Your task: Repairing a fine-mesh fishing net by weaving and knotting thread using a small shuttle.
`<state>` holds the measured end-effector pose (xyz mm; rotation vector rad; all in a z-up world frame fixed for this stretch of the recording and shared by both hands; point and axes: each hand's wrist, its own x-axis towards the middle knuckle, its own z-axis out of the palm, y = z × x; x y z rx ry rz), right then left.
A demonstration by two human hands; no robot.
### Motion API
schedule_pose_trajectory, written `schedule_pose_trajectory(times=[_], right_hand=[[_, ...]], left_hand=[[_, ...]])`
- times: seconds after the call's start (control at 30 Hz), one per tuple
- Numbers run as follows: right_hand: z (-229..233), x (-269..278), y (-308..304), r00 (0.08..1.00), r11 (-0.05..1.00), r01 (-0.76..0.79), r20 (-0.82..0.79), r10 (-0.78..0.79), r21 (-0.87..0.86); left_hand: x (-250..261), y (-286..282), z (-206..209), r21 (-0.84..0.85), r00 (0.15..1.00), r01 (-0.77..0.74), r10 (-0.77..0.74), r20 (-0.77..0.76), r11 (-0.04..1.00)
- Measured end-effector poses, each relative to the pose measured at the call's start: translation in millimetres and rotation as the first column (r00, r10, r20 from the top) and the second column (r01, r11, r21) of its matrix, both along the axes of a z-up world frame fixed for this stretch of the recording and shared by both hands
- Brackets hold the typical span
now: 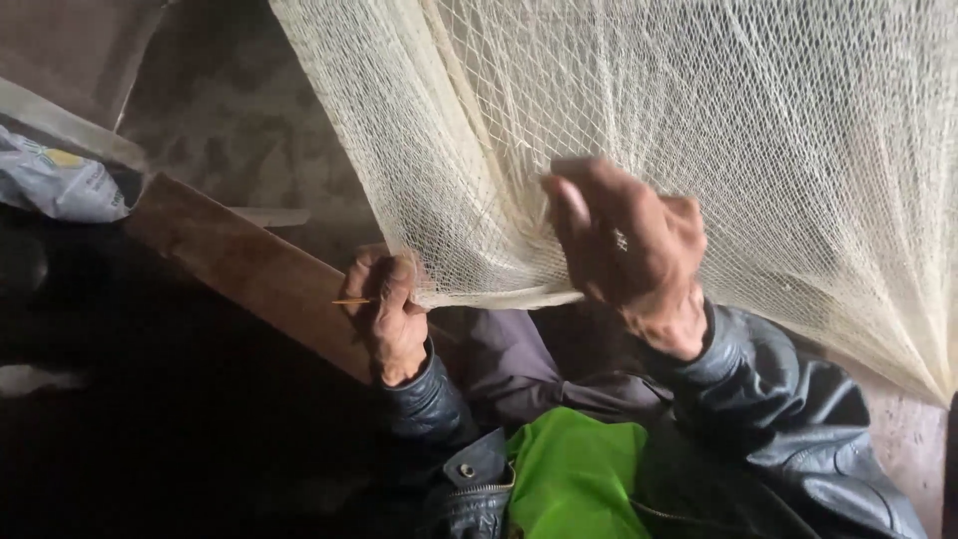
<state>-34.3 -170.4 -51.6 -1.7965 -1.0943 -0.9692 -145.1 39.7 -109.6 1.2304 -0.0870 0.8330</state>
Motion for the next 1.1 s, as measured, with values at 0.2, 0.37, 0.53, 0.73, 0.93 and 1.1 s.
schedule_pose_trajectory(times=[0.2, 0.37, 0.53, 0.73, 0.93, 1.1], right_hand=[[12.6, 15.2, 10.2, 0.983, 0.996, -0.045, 0.179, 0.031, 0.074], [12.5, 14.0, 14.8, 0.997, 0.999, -0.052, 0.057, 0.052, -0.003], [6.6, 18.9, 16.0, 0.990, 0.990, -0.139, 0.026, 0.138, 0.025], [16.9, 20.5, 19.0, 0.992, 0.995, -0.102, 0.077, 0.102, -0.001], [25.7, 12.1, 17.3, 0.998, 0.995, -0.046, -0.051, 0.041, -0.091], [5.8, 18.7, 12.2, 0.996, 0.997, -0.061, 0.062, 0.064, -0.053]], left_hand=[[-2.6, 1.6, -9.2, 0.032, 0.987, -0.132, 0.134, -0.090, 0.991], [-4.6, 0.0, -9.8, -0.107, 0.999, -0.025, 0.021, -0.039, 0.994], [-8.0, 2.5, -14.9, -0.142, 0.998, 0.061, -0.057, 0.034, 0.988], [-9.7, 0.6, -13.7, -0.117, 0.999, -0.044, 0.041, -0.029, 0.992], [-8.8, -1.2, -5.9, -0.071, 0.999, -0.036, 0.033, -0.038, 0.997], [-7.9, 0.4, -6.8, -0.076, 1.000, -0.023, 0.021, -0.020, 0.997]])
